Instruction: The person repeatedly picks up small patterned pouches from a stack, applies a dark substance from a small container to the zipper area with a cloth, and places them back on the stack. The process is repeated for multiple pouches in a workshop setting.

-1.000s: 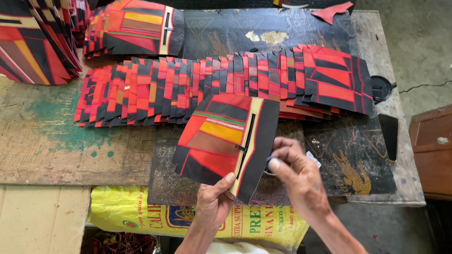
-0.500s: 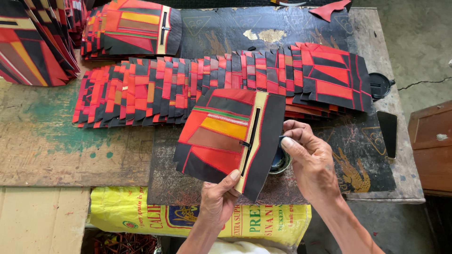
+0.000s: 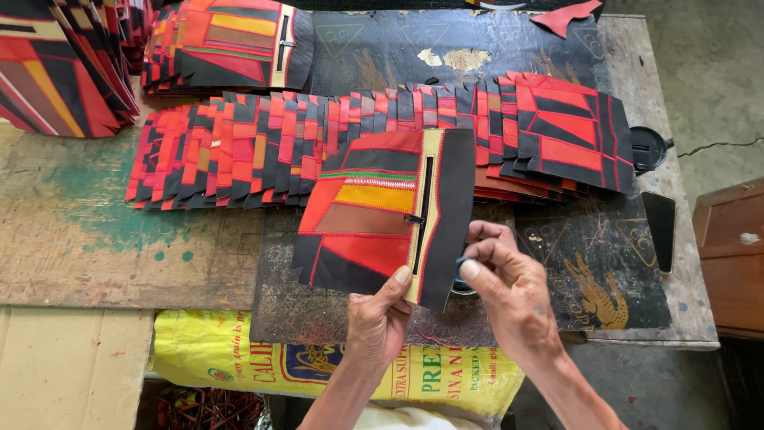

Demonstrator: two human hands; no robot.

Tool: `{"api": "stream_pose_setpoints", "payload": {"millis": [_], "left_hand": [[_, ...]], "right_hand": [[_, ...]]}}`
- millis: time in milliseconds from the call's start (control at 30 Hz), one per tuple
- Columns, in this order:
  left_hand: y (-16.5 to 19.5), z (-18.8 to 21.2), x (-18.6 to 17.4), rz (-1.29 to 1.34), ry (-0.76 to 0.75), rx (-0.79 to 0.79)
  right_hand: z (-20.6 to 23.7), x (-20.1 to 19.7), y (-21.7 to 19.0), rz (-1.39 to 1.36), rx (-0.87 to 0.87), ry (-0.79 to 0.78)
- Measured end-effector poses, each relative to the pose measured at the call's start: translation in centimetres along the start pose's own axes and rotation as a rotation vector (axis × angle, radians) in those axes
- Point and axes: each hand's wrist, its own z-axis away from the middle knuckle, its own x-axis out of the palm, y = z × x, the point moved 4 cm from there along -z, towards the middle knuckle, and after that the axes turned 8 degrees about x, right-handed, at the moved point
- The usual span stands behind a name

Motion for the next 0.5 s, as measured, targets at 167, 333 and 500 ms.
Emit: {"api": "stream_pose_setpoints", "payload": {"millis": [167,333,500], "left_hand": [[0.2,-0.1,0.9,0.021,-0.002,0.005],[0.2,-0.4,1.6,0.023,0.047,0.023],[0.2,-0.5,1.8,0.013,0.045,0.030]], "right_hand": [[0.1,0.2,0.0,0.027,-0.003,0.026],[0.6,0.6,-0.2,0.196,-0.028,0.037],[0.8,0.6,-0.1,0.118,-0.014,0.046]]}}
